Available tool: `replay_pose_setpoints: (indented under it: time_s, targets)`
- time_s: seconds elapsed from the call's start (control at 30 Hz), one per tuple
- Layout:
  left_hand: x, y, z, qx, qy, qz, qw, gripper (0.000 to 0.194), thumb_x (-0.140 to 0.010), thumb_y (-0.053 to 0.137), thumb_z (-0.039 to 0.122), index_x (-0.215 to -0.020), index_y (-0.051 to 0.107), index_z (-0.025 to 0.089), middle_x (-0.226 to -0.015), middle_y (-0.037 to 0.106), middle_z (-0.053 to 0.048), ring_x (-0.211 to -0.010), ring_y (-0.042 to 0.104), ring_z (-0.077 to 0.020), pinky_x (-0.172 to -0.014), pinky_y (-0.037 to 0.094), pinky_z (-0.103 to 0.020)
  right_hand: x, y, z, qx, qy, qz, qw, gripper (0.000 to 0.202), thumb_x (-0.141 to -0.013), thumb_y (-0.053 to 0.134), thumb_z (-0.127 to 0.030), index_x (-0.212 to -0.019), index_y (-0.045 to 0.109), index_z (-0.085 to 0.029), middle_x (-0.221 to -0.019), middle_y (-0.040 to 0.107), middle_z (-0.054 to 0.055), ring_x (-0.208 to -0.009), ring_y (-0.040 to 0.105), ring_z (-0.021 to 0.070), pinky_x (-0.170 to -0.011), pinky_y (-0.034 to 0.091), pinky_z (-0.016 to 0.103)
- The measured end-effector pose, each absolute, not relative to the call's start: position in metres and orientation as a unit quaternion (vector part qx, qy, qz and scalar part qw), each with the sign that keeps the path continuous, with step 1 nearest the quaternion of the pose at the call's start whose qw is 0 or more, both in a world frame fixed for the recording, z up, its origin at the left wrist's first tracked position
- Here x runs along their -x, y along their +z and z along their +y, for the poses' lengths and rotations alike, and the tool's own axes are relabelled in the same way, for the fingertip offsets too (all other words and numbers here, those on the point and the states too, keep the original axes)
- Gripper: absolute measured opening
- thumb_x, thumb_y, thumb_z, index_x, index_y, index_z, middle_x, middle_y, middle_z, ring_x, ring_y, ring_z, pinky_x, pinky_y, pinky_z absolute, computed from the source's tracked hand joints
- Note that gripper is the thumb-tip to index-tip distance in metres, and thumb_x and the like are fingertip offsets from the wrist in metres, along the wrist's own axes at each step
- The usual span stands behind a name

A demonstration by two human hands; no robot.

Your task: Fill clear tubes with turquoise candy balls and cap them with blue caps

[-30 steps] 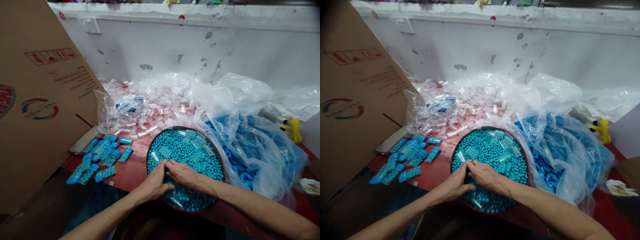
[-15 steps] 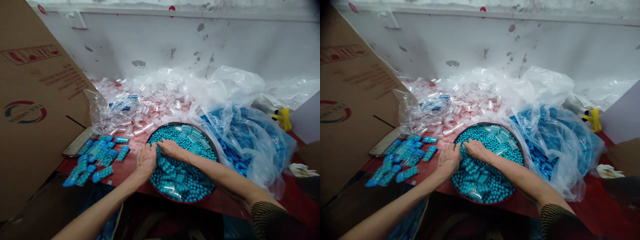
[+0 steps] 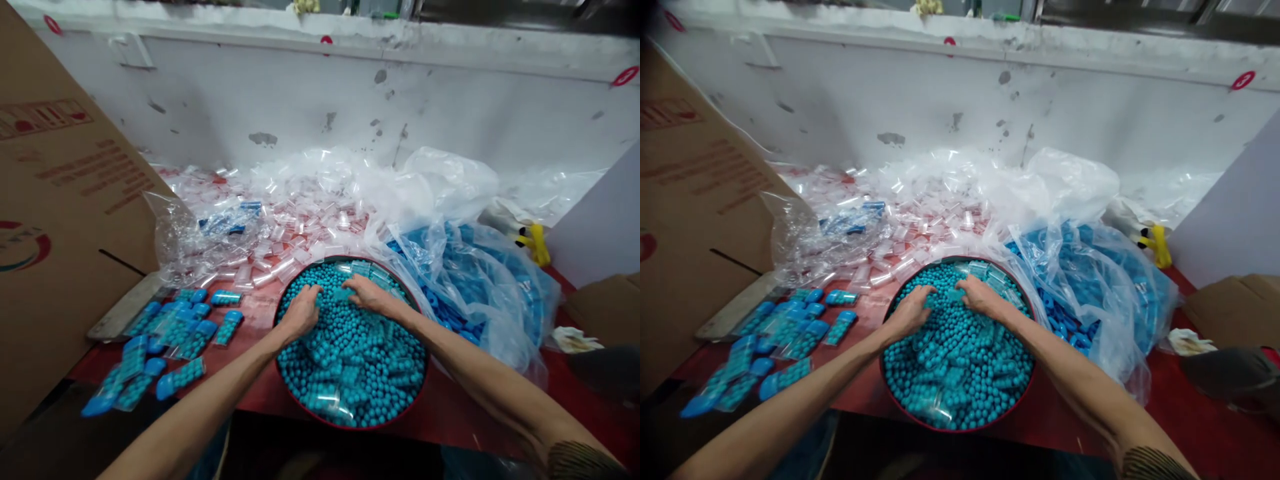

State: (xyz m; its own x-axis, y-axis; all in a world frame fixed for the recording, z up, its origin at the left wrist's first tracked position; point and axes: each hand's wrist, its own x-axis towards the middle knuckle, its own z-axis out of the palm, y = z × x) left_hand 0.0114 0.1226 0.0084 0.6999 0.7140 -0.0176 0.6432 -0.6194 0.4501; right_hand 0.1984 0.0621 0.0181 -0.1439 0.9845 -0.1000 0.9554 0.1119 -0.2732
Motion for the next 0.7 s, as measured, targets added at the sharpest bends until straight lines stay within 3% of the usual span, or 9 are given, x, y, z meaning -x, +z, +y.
replay_pose_setpoints:
  time_s: [0.17, 0.4, 0.57, 0.7]
  targets:
    - [-0.035, -0.008, 0.129, -0.864, 0.137, 0.349, 0.337, 0.054, -0.064, 0.047, 0.006, -0.117, 0.04, 0.015, -0.09, 0.059, -0.005, -0.085, 0.055, -0.0167, -0.079, 0.041, -0.027, -0.197, 0.018, 0.056, 0.662, 0.128, -0.738, -0.019, 0.026, -0.076, 0.039, -0.007, -0.096, 0.054, -0.013, -0.089, 0.053, 0.009, -0.073, 0.051, 0.014, -0.061, 0.035, 0.021]
    - [-0.036, -0.012, 0.133, -0.814, 0.139, 0.351, 0.442, 0.048, -0.067, 0.043, 0.007, -0.114, 0.039, 0.015, -0.094, 0.061, -0.006, -0.088, 0.055, -0.0165, -0.08, 0.04, -0.028, -0.191, 0.017, 0.047, 0.656, 0.098, -0.748, -0.014, 0.024, -0.084, 0.031, -0.014, -0.095, 0.052, -0.015, -0.081, 0.054, 0.007, -0.067, 0.049, 0.0143, -0.057, 0.034, 0.023]
    - [-0.042, 0.004, 0.146, -0.798, 0.12, 0.382, 0.45, 0.031, -0.07, 0.046, 0.021, -0.1, 0.047, 0.013, -0.083, 0.06, -0.006, -0.079, 0.056, -0.0185, -0.074, 0.042, -0.031, -0.174, 0.012, 0.046, 0.613, 0.068, -0.785, 0.057, 0.022, -0.083, 0.031, -0.012, -0.09, 0.052, -0.014, -0.081, 0.054, 0.007, -0.069, 0.048, 0.0158, -0.058, 0.036, 0.026]
    - [-0.047, 0.008, 0.145, -0.733, 0.101, 0.372, 0.561, 0.046, -0.079, 0.031, 0.044, -0.113, 0.038, 0.013, -0.099, 0.057, -0.008, -0.084, 0.056, -0.0163, -0.07, 0.044, -0.028, -0.168, 0.01, 0.058, 0.603, 0.154, -0.765, 0.167, 0.022, -0.077, 0.036, -0.006, -0.096, 0.047, -0.01, -0.088, 0.056, 0.009, -0.076, 0.05, 0.0159, -0.065, 0.039, 0.026]
